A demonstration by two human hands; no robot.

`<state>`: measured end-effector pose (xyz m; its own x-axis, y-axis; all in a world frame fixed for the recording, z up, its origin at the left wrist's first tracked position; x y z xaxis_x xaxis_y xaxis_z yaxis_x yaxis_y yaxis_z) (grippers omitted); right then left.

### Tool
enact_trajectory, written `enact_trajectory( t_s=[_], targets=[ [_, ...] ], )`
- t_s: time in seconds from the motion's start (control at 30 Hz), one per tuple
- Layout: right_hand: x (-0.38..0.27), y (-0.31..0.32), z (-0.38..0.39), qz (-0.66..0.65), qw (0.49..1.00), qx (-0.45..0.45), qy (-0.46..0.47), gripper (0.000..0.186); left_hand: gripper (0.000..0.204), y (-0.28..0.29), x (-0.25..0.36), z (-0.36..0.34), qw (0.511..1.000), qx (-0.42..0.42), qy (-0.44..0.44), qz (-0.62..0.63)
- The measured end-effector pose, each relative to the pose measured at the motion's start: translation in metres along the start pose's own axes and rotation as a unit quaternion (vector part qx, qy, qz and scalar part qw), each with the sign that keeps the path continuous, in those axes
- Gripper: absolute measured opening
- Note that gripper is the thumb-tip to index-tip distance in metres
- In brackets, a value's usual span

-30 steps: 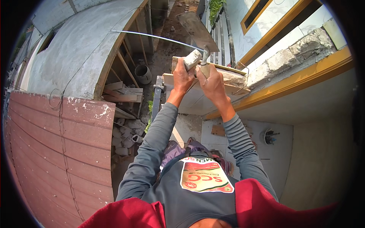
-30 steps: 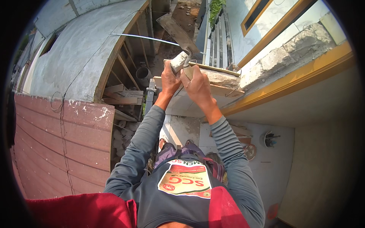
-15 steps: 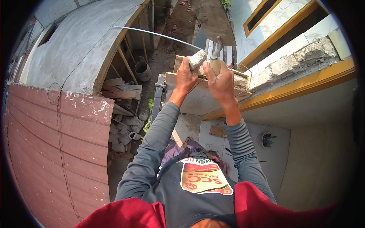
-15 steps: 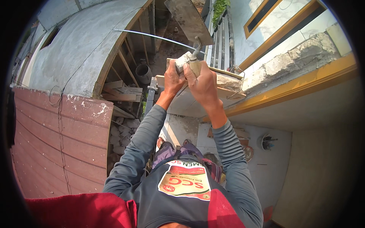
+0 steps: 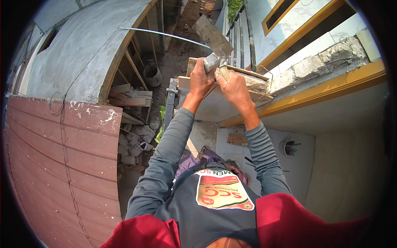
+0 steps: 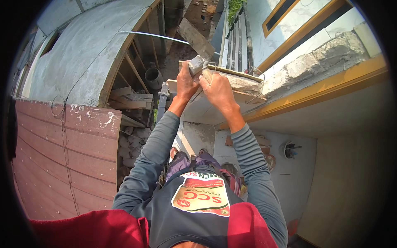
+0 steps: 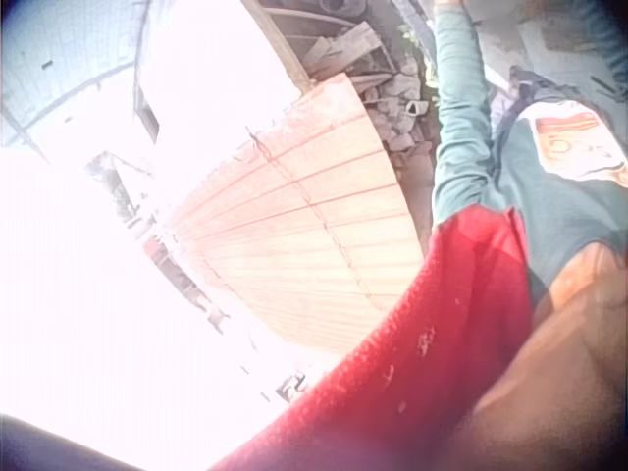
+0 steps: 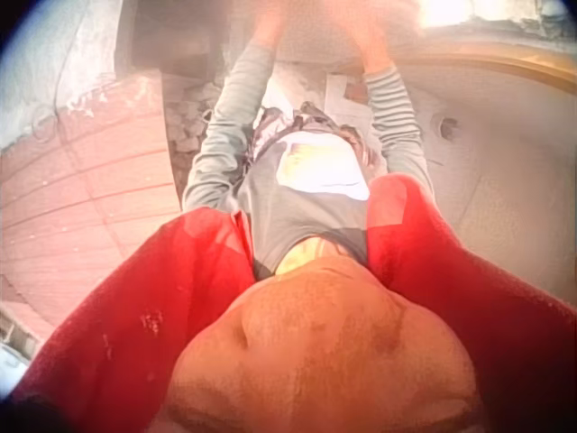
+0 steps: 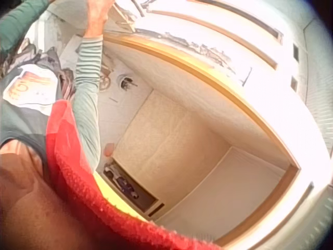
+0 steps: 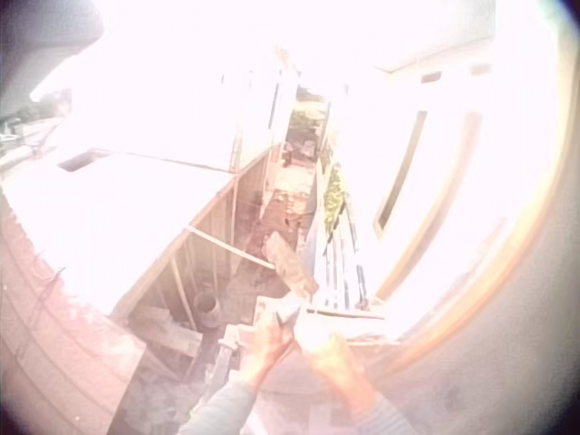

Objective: The person applies mortar from a bucket to a stone block and positions the block onto a concrete ledge. They use a trowel to handle the mortar and a sponge to clean the work area.

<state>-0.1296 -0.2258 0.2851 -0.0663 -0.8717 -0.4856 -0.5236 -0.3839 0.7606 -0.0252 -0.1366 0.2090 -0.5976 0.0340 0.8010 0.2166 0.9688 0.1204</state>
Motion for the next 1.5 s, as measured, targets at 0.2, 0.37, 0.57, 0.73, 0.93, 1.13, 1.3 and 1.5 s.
enact_trajectory(
  t_s=[0.2, 0.37, 0.57, 0.73, 0.93, 1.13, 1.3, 1.5],
  targets=[
    [-0.038, 0.027, 0.009, -0.152, 0.979, 0.125, -0.054, 0.043, 0.044, 0.004, -0.001, 0.002, 1.0, 0.0, -0.007, -0.021],
    [-0.002, 0.009, 0.016, -0.098, 0.992, 0.008, -0.081, 0.038, 0.042, 0.002, 0.0, 0.001, 0.999, -0.012, 0.009, -0.031],
    [-0.014, 0.012, 0.021, -0.162, 0.981, 0.08, -0.069, 0.038, 0.042, 0.004, -0.003, 0.001, 1.0, -0.008, -0.001, -0.017],
    [-0.029, 0.019, 0.023, -0.152, 0.982, 0.093, -0.062, 0.038, 0.042, 0.006, -0.001, 0.003, 1.0, -0.011, -0.001, -0.018],
    [0.003, 0.006, 0.014, -0.056, 0.99, -0.03, -0.124, 0.039, 0.043, 0.002, -0.006, 0.003, 1.0, -0.017, 0.002, -0.025],
    [-0.033, 0.062, 0.005, -0.188, 0.979, 0.056, -0.06, 0.041, 0.042, 0.004, 0.001, 0.0, 1.0, -0.013, 0.001, -0.028],
    [-0.02, 0.067, 0.008, -0.231, 0.922, -0.151, -0.271, 0.036, 0.042, 0.014, -0.008, -0.015, 0.995, -0.069, 0.067, 0.018],
    [0.01, 0.069, 0.015, -0.18, 0.974, 0.067, -0.121, 0.036, 0.042, 0.016, -0.026, -0.04, 0.971, -0.22, 0.085, 0.025]
  ],
)
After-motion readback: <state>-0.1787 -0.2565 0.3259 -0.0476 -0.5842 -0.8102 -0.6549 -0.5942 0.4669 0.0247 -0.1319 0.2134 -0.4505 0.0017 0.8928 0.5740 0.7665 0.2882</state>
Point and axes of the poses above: each hand's wrist, its own z-axis away from the middle knuckle, its own y-axis out of the back of the hand, x = y × z, the point moved 3 cm from there along -z, towards the middle knuckle, and after that the axes turned 1 degree about -z, right-handed, at the moved point
